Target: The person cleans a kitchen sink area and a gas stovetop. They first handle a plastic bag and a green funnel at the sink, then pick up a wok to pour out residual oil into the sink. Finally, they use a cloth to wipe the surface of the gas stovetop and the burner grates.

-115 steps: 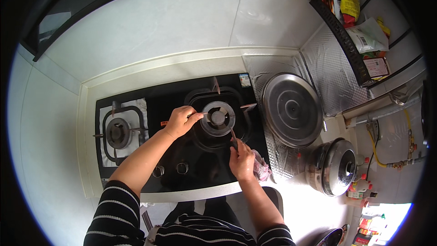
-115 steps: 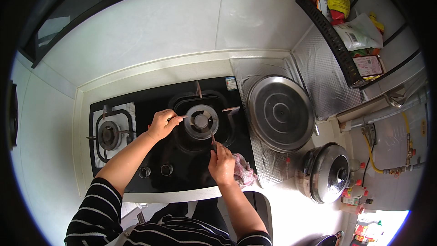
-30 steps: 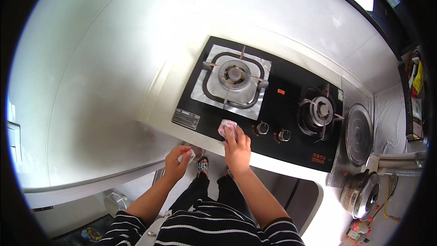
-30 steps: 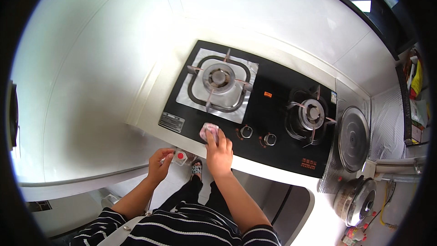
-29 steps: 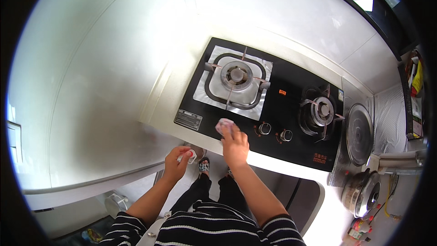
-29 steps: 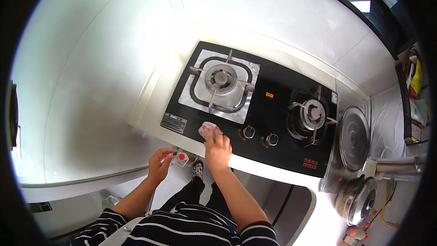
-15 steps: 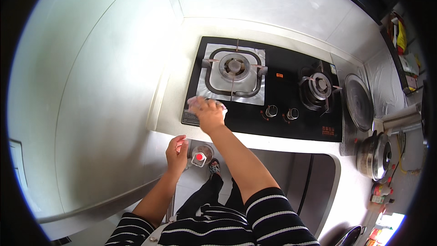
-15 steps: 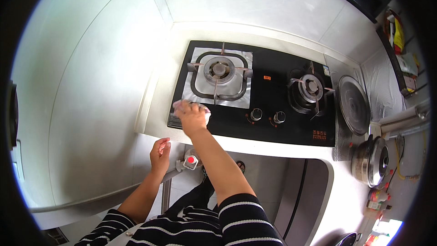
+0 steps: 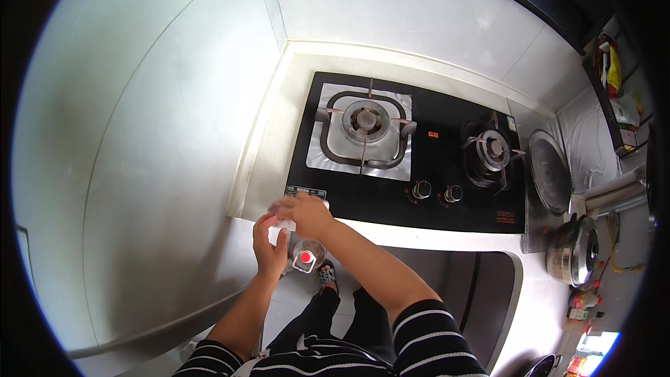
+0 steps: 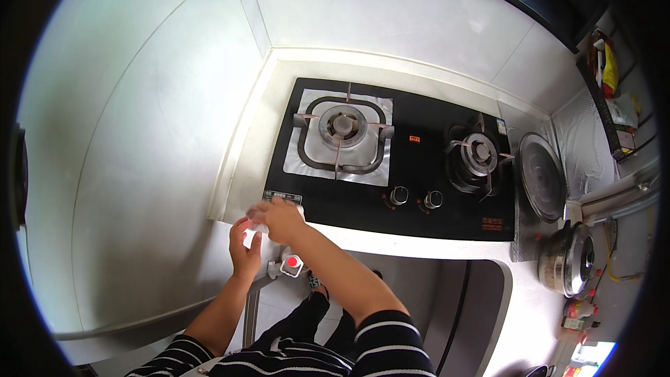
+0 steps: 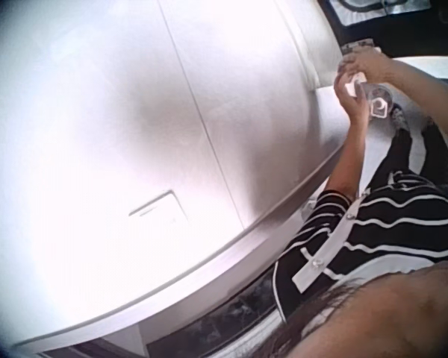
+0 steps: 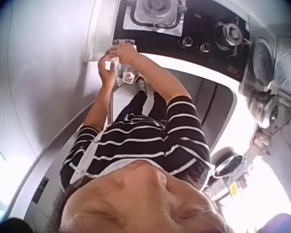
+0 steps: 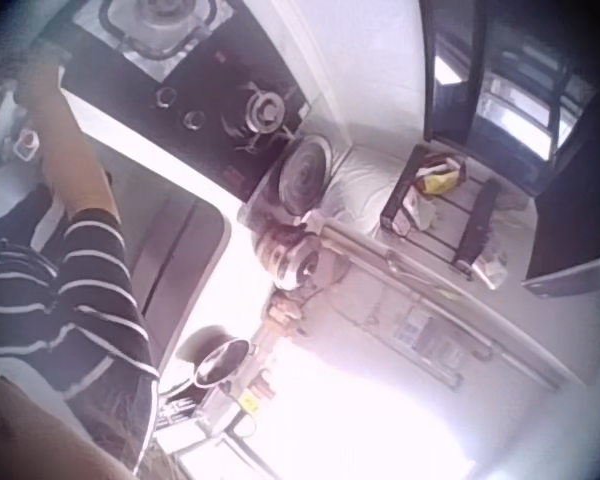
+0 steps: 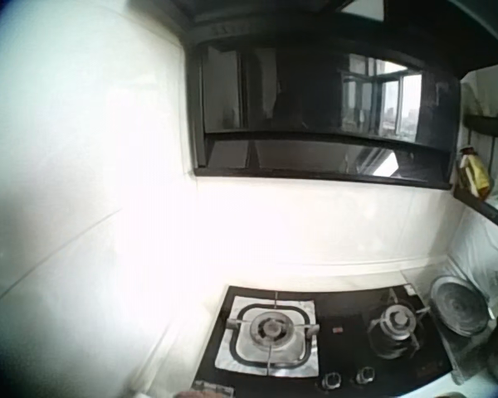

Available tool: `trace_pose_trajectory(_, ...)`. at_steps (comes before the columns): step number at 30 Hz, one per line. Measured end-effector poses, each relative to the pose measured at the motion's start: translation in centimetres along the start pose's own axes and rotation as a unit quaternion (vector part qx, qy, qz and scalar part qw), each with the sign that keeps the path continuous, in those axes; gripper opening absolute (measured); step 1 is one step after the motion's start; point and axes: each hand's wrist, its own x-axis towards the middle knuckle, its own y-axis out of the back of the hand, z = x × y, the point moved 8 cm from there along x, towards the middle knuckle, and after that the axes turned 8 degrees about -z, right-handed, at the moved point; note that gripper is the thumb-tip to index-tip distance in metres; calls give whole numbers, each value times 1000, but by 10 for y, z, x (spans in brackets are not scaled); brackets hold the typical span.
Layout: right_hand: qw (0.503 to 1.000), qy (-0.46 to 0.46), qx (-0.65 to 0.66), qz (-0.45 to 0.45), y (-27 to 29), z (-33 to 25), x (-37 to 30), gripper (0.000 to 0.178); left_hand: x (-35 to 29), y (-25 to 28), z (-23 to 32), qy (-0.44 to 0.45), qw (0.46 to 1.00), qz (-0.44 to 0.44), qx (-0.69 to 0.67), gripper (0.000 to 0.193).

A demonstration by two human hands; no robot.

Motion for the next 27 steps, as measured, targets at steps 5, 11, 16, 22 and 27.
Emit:
trace_pose_trajectory(5, 941, -144, -102, 289, 68, 61, -97, 43, 9, 18, 12, -20, 1000, 12, -16, 35)
trace_pose_trajectory(11, 936, -237, -167, 199, 31, 42, -84, 51, 20, -11, 22, -23, 997, -29, -71, 36)
trace_pose_trajectory(16, 753, -184, 615, 148, 26, 67, -72, 34, 35, -44, -4, 162, 935, -53, -312, 56)
trace_pose_trajectory(22, 470, -73, 871, 127, 44, 40, -95, 31, 47, -71, 61, 256, 796, -297, -462, 27)
trace_pose_trajectory(27, 548, -203, 774, 242, 40, 85, -132, 25, 78, -34, 35, 175, 870, -141, -439, 12)
